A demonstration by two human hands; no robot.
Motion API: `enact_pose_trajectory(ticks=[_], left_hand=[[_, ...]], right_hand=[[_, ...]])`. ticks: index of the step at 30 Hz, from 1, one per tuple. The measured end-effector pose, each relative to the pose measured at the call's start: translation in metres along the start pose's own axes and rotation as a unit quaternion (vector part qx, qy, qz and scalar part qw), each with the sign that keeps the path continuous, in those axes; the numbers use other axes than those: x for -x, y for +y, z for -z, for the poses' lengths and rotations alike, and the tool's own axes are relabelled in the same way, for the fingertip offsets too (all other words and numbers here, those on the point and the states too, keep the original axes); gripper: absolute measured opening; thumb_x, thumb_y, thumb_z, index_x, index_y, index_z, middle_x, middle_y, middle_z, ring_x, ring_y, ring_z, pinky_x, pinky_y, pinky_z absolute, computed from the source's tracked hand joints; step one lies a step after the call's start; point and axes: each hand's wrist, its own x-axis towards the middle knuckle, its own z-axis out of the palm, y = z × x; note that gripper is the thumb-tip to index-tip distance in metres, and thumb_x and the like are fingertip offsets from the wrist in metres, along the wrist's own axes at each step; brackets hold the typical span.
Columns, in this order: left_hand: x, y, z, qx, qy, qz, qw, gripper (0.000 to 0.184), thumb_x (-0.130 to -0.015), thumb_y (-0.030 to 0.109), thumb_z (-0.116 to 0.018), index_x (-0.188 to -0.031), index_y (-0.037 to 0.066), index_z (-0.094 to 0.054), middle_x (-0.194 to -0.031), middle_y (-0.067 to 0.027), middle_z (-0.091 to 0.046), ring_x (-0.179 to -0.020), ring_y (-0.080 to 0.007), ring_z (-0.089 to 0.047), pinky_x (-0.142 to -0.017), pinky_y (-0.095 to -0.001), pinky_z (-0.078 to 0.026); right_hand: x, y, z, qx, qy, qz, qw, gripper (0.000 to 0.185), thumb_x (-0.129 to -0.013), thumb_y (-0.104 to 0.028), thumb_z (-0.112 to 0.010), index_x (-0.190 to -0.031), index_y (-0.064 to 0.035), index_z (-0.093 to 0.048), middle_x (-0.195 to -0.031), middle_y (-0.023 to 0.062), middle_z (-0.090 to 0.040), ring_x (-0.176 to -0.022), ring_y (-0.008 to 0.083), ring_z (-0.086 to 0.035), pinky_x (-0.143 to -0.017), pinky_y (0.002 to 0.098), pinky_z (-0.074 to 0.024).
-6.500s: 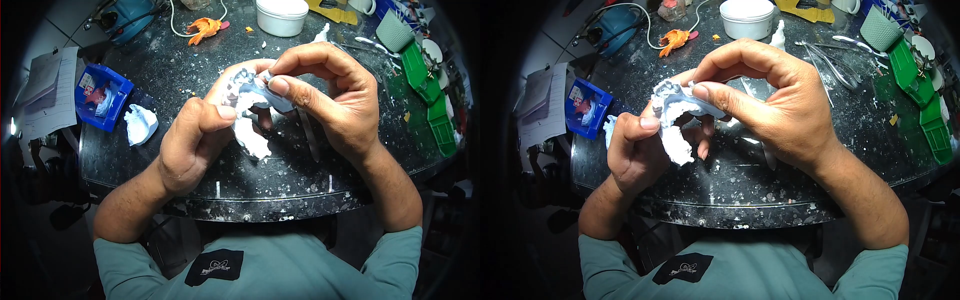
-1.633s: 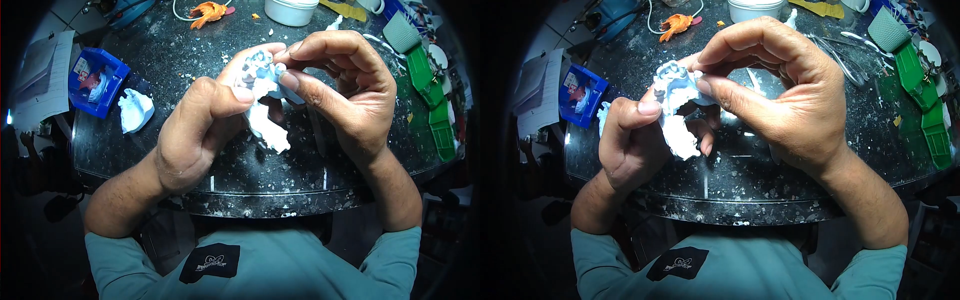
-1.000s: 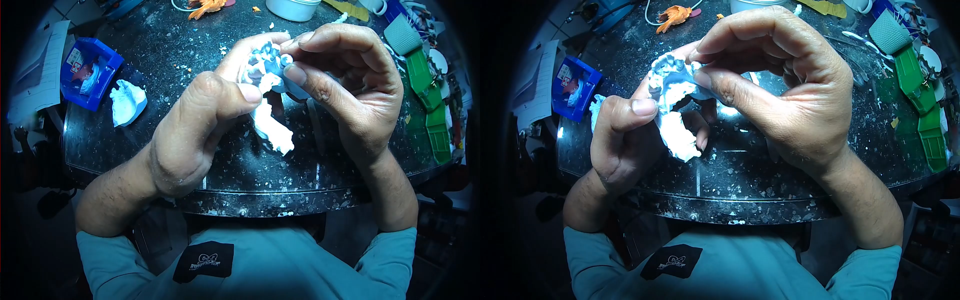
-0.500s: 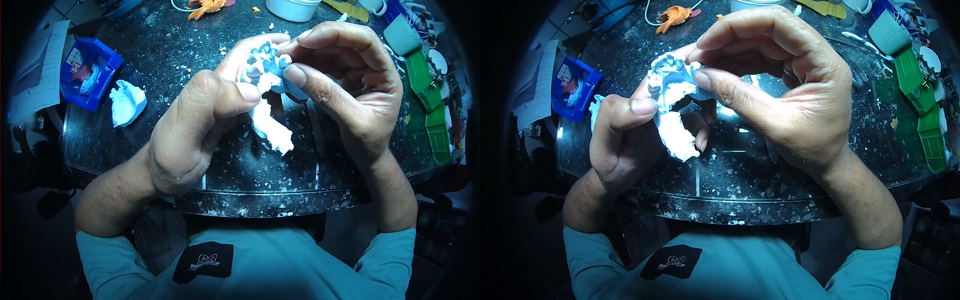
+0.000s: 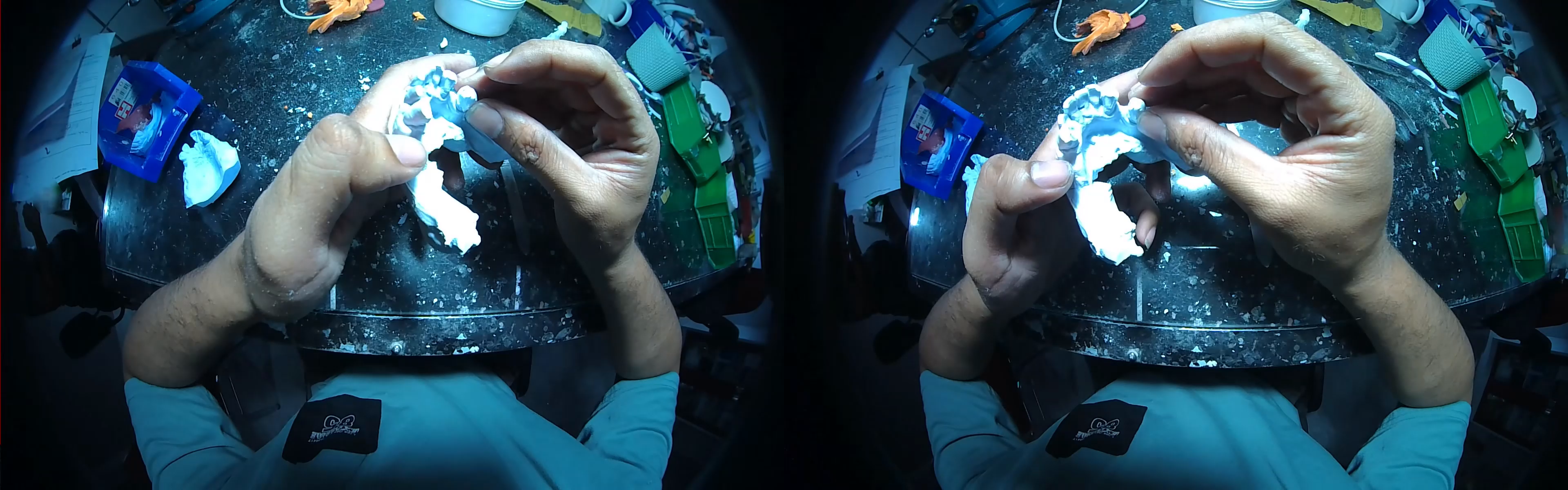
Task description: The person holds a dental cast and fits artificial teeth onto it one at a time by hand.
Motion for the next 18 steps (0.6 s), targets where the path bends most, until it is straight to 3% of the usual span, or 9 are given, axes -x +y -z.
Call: enact_pose_trajectory(ticks=[7, 12, 18], left_hand=[[0.001, 0.001, 0.001, -0.012, -0.003, 0.005, 1.000, 0.026, -0.102, 0.003, -0.037, -0.127, 0.007, -0.043, -0.131, -0.0332, -0.043, -0.105, -0.0298, -0.058, -0.084, -0.0451, -0.054], [0.003, 0.000, 0.001, -0.022, -0.005, 0.009, 1.000, 0.026, -0.102, 0.002, -0.037, -0.127, 0.008, -0.043, -0.133, -0.0339, -0.042, -0.105, -0.0296, -0.058, -0.084, -0.0449, -0.054], [0.000, 0.008, 0.003, -0.070, -0.014, 0.014, 0.997, 0.027, -0.101, -0.001, -0.040, -0.127, 0.006, -0.043, -0.128, -0.0329, -0.046, -0.102, -0.0273, -0.059, -0.083, -0.0434, -0.055]], right_hand=[[-0.013, -0.028, -0.004, 0.039, -0.028, -0.054, 0.997, 0.030, -0.084, 0.008, -0.071, -0.112, 0.0016, -0.061, -0.107, 0.0123, -0.068, -0.103, 0.0199, -0.069, -0.095, 0.0333, -0.0558], [0.001, 0.001, -0.001, -0.010, 0.004, 0.003, 1.000, 0.031, -0.083, 0.008, -0.071, -0.112, 0.0012, -0.061, -0.106, 0.0123, -0.068, -0.103, 0.0206, -0.069, -0.095, 0.0339, -0.0560], [-0.005, -0.010, -0.002, -0.005, -0.009, -0.022, 1.000, 0.031, -0.083, 0.008, -0.070, -0.112, 0.0010, -0.061, -0.107, 0.0123, -0.068, -0.103, 0.0206, -0.069, -0.095, 0.0343, -0.0561]])
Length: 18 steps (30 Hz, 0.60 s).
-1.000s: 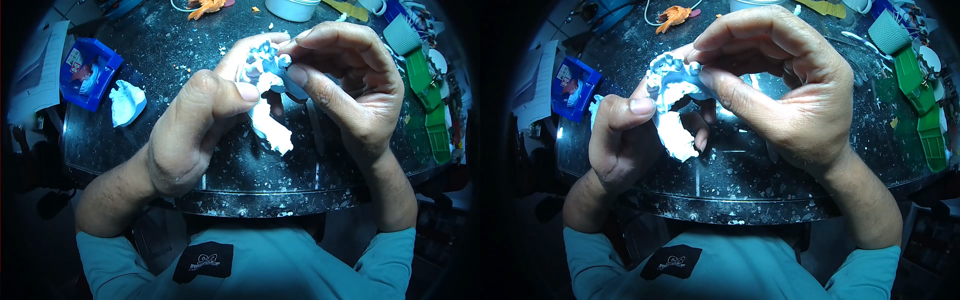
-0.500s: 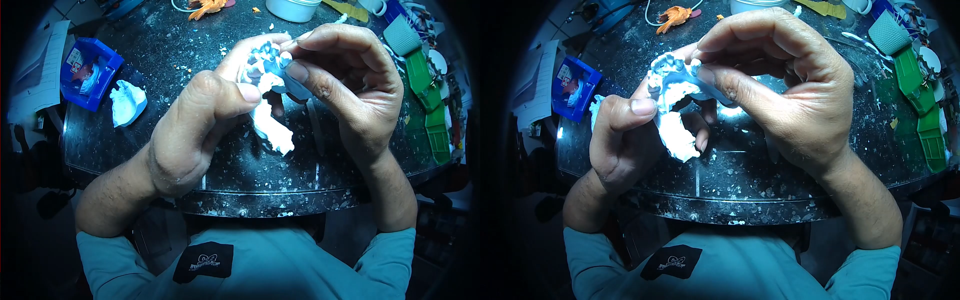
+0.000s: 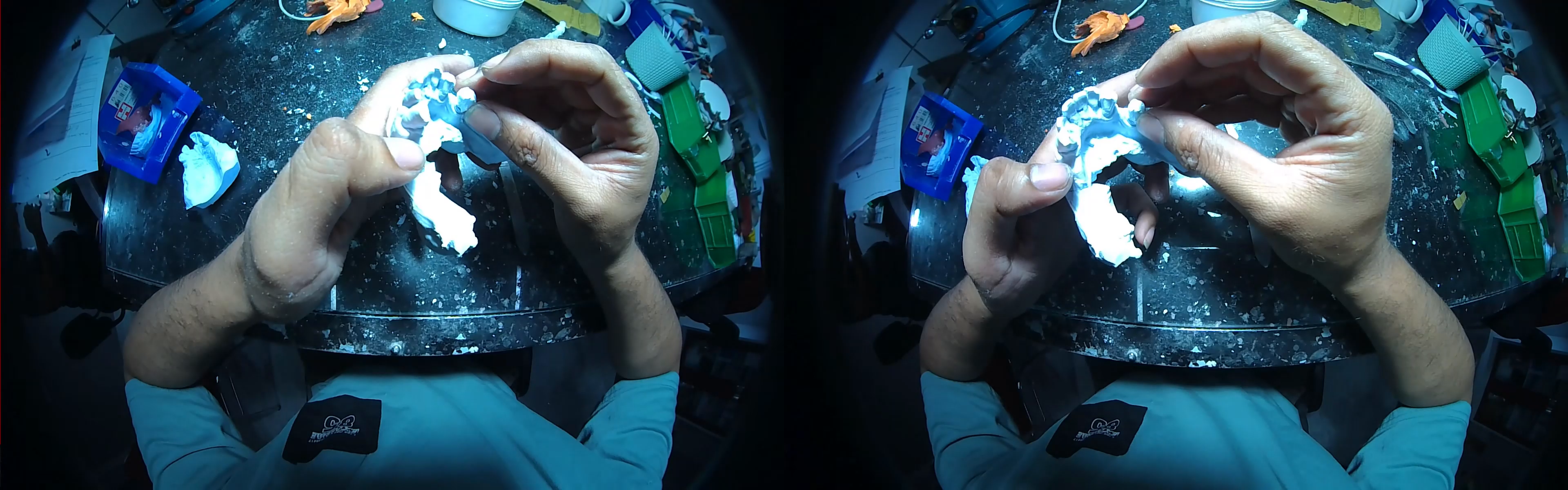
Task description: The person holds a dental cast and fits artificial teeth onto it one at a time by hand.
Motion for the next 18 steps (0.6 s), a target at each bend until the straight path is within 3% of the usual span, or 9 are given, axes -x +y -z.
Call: enact_pose_trajectory(ticks=[5, 9, 18], left_hand=[[0.000, -0.007, -0.009, 0.084, 0.053, -0.017, 0.995, 0.020, -0.101, 0.000, -0.041, -0.120, -0.002, -0.047, -0.115, -0.0197, -0.054, -0.105, -0.0243, -0.062, -0.094, -0.0374, -0.051], [0.002, -0.009, -0.005, 0.047, 0.027, -0.025, 0.998, 0.023, -0.102, 0.002, -0.040, -0.123, -0.001, -0.046, -0.121, -0.0240, -0.050, -0.104, -0.0256, -0.060, -0.091, -0.0391, -0.051], [-0.005, -0.003, -0.006, 0.076, 0.031, 0.021, 0.996, 0.024, -0.102, 0.004, -0.038, -0.125, 0.002, -0.045, -0.125, -0.0260, -0.049, -0.105, -0.0267, -0.060, -0.090, -0.0397, -0.052]], right_hand=[[0.001, 0.003, 0.002, -0.003, -0.005, 0.006, 1.000, 0.031, -0.084, 0.007, -0.071, -0.112, 0.0010, -0.061, -0.107, 0.0123, -0.068, -0.103, 0.0202, -0.069, -0.095, 0.0343, -0.0561], [-0.006, -0.015, -0.001, 0.022, -0.013, -0.028, 0.999, 0.031, -0.084, 0.006, -0.071, -0.113, 0.0009, -0.061, -0.107, 0.0122, -0.068, -0.103, 0.0198, -0.069, -0.095, 0.0343, -0.0561], [0.003, 0.009, 0.002, -0.006, 0.002, 0.033, 0.999, 0.031, -0.084, 0.007, -0.070, -0.113, 0.0009, -0.060, -0.106, 0.0121, -0.068, -0.103, 0.0202, -0.069, -0.095, 0.0339, -0.0560]])
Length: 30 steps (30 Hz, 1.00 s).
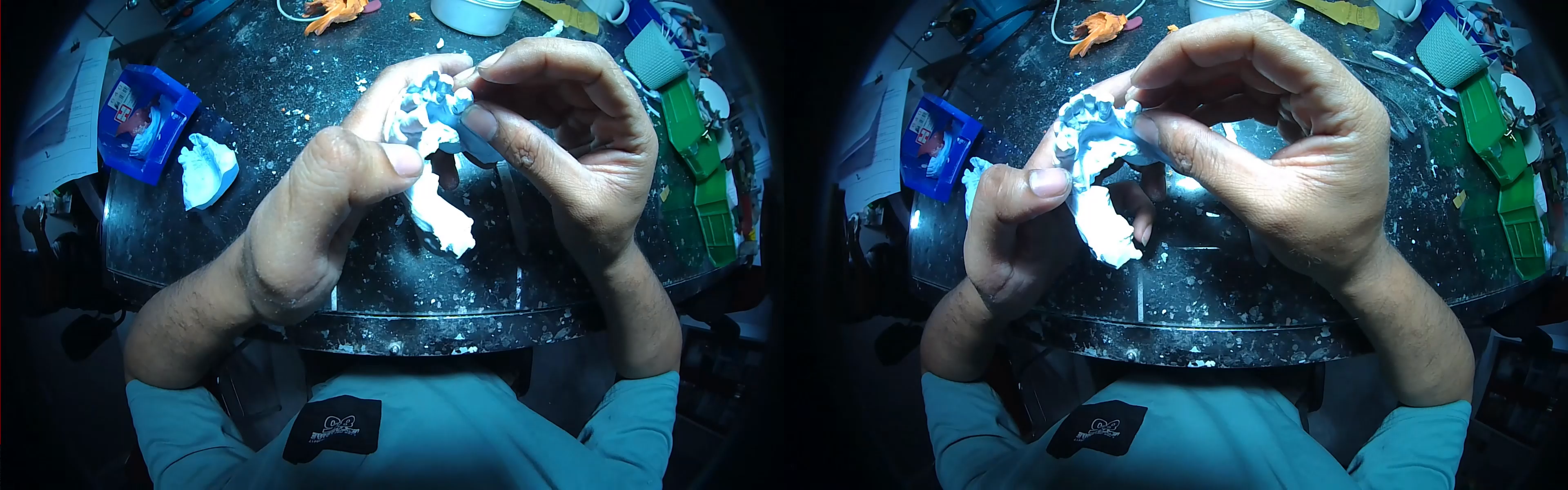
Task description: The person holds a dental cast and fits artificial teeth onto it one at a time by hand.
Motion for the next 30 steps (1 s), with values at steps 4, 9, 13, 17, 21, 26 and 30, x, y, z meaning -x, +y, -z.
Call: enact_pose_trajectory(ticks=[4, 9, 13, 17, 21, 26, 30], left_hand=[[-0.006, 0.003, -0.007, 0.036, 0.024, 0.047, 0.998, 0.024, -0.102, 0.004, -0.038, -0.125, 0.003, -0.045, -0.126, -0.0269, -0.048, -0.105, -0.0271, -0.060, -0.090, -0.0400, -0.052], [-0.015, 0.004, -0.012, 0.057, 0.039, 0.075, 0.995, 0.025, -0.102, 0.005, -0.037, -0.126, 0.005, -0.045, -0.128, -0.0281, -0.047, -0.105, -0.0277, -0.060, -0.090, -0.0403, -0.052], [-0.014, 0.004, -0.012, 0.056, 0.033, 0.072, 0.995, 0.026, -0.102, 0.006, -0.036, -0.126, 0.006, -0.045, -0.129, -0.0290, -0.046, -0.105, -0.0281, -0.059, -0.089, -0.0406, -0.052], [-0.007, 0.001, -0.004, 0.036, 0.014, 0.043, 0.998, 0.026, -0.102, 0.006, -0.036, -0.127, 0.007, -0.045, -0.131, -0.0299, -0.046, -0.105, -0.0286, -0.059, -0.089, -0.0408, -0.052], [-0.001, -0.001, 0.000, 0.022, -0.005, 0.016, 1.000, 0.027, -0.103, 0.007, -0.035, -0.127, 0.009, -0.045, -0.132, -0.0308, -0.045, -0.106, -0.0290, -0.059, -0.089, -0.0411, -0.052], [0.002, -0.001, 0.001, 0.025, -0.016, 0.004, 1.000, 0.028, -0.103, 0.008, -0.034, -0.128, 0.010, -0.045, -0.134, -0.0320, -0.044, -0.106, -0.0296, -0.059, -0.088, -0.0414, -0.052], [0.006, -0.003, 0.002, 0.039, -0.013, 0.014, 0.999, 0.028, -0.103, 0.008, -0.034, -0.129, 0.011, -0.045, -0.136, -0.0329, -0.043, -0.106, -0.0300, -0.059, -0.088, -0.0417, -0.052]], right_hand=[[0.000, 0.000, 0.000, 0.007, 0.000, 0.007, 1.000, 0.031, -0.084, 0.007, -0.070, -0.113, 0.0012, -0.060, -0.106, 0.0122, -0.068, -0.103, 0.0202, -0.069, -0.095, 0.0339, -0.0558], [0.001, 0.001, 0.002, 0.010, -0.001, -0.003, 1.000, 0.031, -0.084, 0.007, -0.070, -0.112, 0.0014, -0.060, -0.107, 0.0122, -0.068, -0.103, 0.0200, -0.069, -0.095, 0.0336, -0.0557], [0.001, 0.000, 0.001, 0.005, 0.003, -0.007, 1.000, 0.031, -0.084, 0.007, -0.070, -0.113, 0.0011, -0.061, -0.106, 0.0121, -0.069, -0.102, 0.0199, -0.069, -0.095, 0.0333, -0.0557], [-0.001, 0.001, -0.001, -0.003, 0.002, -0.002, 1.000, 0.031, -0.084, 0.006, -0.071, -0.113, 0.0009, -0.061, -0.105, 0.0120, -0.069, -0.102, 0.0194, -0.069, -0.094, 0.0329, -0.0561], [0.001, 0.006, -0.001, -0.004, 0.007, 0.008, 1.000, 0.031, -0.084, 0.005, -0.072, -0.112, 0.0008, -0.061, -0.105, 0.0119, -0.069, -0.100, 0.0186, -0.069, -0.093, 0.0324, -0.0567], [0.002, 0.002, -0.002, 0.023, 0.014, -0.003, 1.000, 0.032, -0.084, 0.005, -0.072, -0.113, 0.0007, -0.061, -0.105, 0.0118, -0.069, -0.100, 0.0184, -0.069, -0.092, 0.0318, -0.0569], [-0.003, -0.007, -0.002, 0.024, 0.001, -0.036, 0.999, 0.032, -0.083, 0.005, -0.072, -0.113, 0.0006, -0.061, -0.104, 0.0118, -0.069, -0.100, 0.0184, -0.069, -0.092, 0.0317, -0.0570]])
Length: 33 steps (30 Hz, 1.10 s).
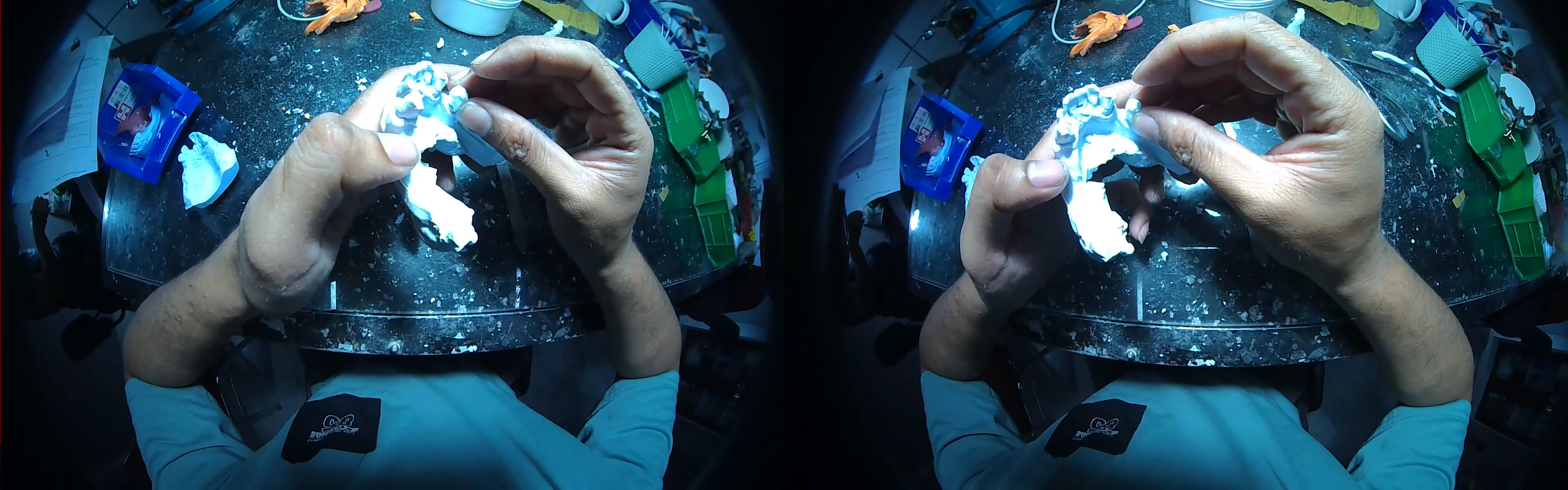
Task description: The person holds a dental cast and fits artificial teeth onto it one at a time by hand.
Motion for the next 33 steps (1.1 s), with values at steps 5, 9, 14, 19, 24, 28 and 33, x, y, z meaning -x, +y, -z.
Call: enact_pose_trajectory(ticks=[5, 9, 14, 19, 24, 28, 33], left_hand=[[0.003, 0.005, 0.002, -0.105, 0.000, 0.005, 0.994, 0.026, -0.104, 0.008, -0.034, -0.127, 0.011, -0.045, -0.138, -0.0350, -0.041, -0.107, -0.0300, -0.059, -0.088, -0.0419, -0.052], [-0.027, 0.031, -0.013, 0.098, 0.055, 0.152, 0.982, 0.040, -0.099, 0.016, -0.039, -0.135, 0.000, -0.039, -0.128, -0.0216, -0.048, -0.111, -0.0212, -0.054, -0.096, -0.0355, -0.045], [-0.021, 0.005, -0.014, 0.247, 0.071, 0.158, 0.953, 0.063, -0.090, 0.025, -0.041, -0.145, -0.005, -0.032, -0.121, -0.0112, -0.052, -0.108, -0.0154, -0.051, -0.097, -0.0290, -0.039], [-0.035, 0.035, -0.010, 0.270, 0.091, 0.239, 0.928, 0.063, -0.089, 0.025, -0.043, -0.144, -0.004, -0.033, -0.122, -0.0108, -0.051, -0.107, -0.0154, -0.050, -0.097, -0.0292, -0.040], [-0.034, 0.040, -0.023, 0.168, 0.109, 0.234, 0.951, 0.064, -0.088, 0.026, -0.043, -0.144, -0.004, -0.033, -0.124, -0.0112, -0.050, -0.107, -0.0156, -0.050, -0.096, -0.0297, -0.041], [-0.043, 0.049, -0.017, 0.133, 0.084, 0.271, 0.950, 0.065, -0.087, 0.025, -0.042, -0.144, -0.005, -0.032, -0.124, -0.0126, -0.050, -0.107, -0.0164, -0.051, -0.095, -0.0306, -0.042], [-0.038, 0.038, -0.009, 0.164, 0.051, 0.225, 0.959, 0.066, -0.086, 0.025, -0.041, -0.143, -0.006, -0.031, -0.123, -0.0148, -0.051, -0.106, -0.0173, -0.052, -0.094, -0.0313, -0.043]], right_hand=[[-0.002, -0.008, 0.000, 0.029, -0.008, -0.018, 0.999, 0.032, -0.084, 0.005, -0.072, -0.113, 0.0010, -0.061, -0.105, 0.0121, -0.069, -0.100, 0.0187, -0.069, -0.093, 0.0319, -0.0568], [0.003, 0.010, 0.000, -0.014, 0.008, 0.039, 0.999, 0.032, -0.084, 0.005, -0.072, -0.113, 0.0010, -0.061, -0.105, 0.0122, -0.069, -0.101, 0.0190, -0.069, -0.093, 0.0320, -0.0567], [0.002, 0.010, 0.001, -0.016, -0.001, 0.047, 0.999, 0.032, -0.083, 0.005, -0.072, -0.113, 0.0009, -0.061, -0.105, 0.0120, -0.069, -0.101, 0.0186, -0.069, -0.093, 0.0319, -0.0565], [-0.007, -0.022, -0.003, 0.020, -0.013, -0.025, 0.999, 0.033, -0.083, 0.005, -0.073, -0.113, 0.0010, -0.061, -0.106, 0.0116, -0.068, -0.102, 0.0179, -0.068, -0.094, 0.0320, -0.0562], [0.002, 0.005, 0.000, -0.001, 0.006, 0.036, 0.999, 0.033, -0.083, 0.005, -0.073, -0.113, 0.0018, -0.061, -0.107, 0.0120, -0.067, -0.102, 0.0183, -0.068, -0.094, 0.0322, -0.0559], [-0.007, -0.021, -0.002, 0.005, -0.020, -0.013, 1.000, 0.034, -0.083, 0.006, -0.072, -0.114, 0.0024, -0.060, -0.107, 0.0125, -0.067, -0.102, 0.0188, -0.068, -0.094, 0.0323, -0.0556], [-0.011, -0.029, -0.004, 0.006, -0.032, -0.036, 0.999, 0.033, -0.083, 0.007, -0.072, -0.114, 0.0029, -0.060, -0.107, 0.0132, -0.067, -0.102, 0.0195, -0.068, -0.095, 0.0326, -0.0556]])
